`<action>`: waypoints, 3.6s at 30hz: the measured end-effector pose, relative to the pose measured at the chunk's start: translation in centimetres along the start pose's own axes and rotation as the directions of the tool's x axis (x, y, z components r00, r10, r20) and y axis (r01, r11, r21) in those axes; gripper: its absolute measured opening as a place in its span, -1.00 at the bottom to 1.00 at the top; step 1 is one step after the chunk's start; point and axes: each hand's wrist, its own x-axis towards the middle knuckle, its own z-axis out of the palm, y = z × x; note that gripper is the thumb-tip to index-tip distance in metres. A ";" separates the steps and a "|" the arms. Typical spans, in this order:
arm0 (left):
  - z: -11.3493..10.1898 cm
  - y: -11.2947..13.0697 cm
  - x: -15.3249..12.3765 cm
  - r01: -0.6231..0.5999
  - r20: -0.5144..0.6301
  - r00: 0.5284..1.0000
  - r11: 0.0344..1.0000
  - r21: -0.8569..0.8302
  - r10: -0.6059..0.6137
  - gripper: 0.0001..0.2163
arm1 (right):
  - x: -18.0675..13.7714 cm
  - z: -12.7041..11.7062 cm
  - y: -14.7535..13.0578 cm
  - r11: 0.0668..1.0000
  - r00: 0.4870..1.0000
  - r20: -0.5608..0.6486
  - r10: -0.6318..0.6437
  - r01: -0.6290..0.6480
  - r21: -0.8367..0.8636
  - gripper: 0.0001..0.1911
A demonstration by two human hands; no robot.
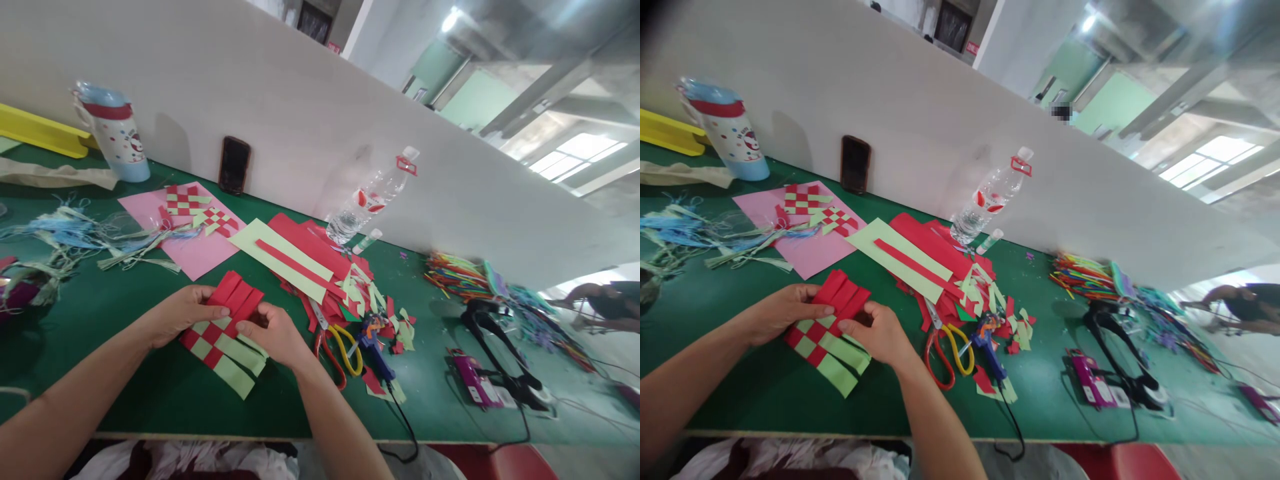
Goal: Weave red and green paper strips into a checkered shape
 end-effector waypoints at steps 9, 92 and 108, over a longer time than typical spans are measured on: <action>0.6 0.4 -0.1 -0.011 0.013 1.000 0.998 0.068 0.010 -0.62 | 1.5 0.2 -2.1 0.994 0.985 -0.165 -0.057 0.040 -0.104 -0.71; 3.4 -12.8 -7.0 -0.478 0.556 0.702 -0.286 0.831 0.444 -0.15 | -1.3 1.6 4.3 0.273 0.815 0.156 -0.558 0.358 -0.893 -0.95; 4.5 -12.1 -7.2 -0.532 0.587 0.706 -0.251 0.809 0.395 -0.17 | -0.3 2.8 1.8 -0.012 0.778 0.427 -0.461 0.476 -0.880 -0.84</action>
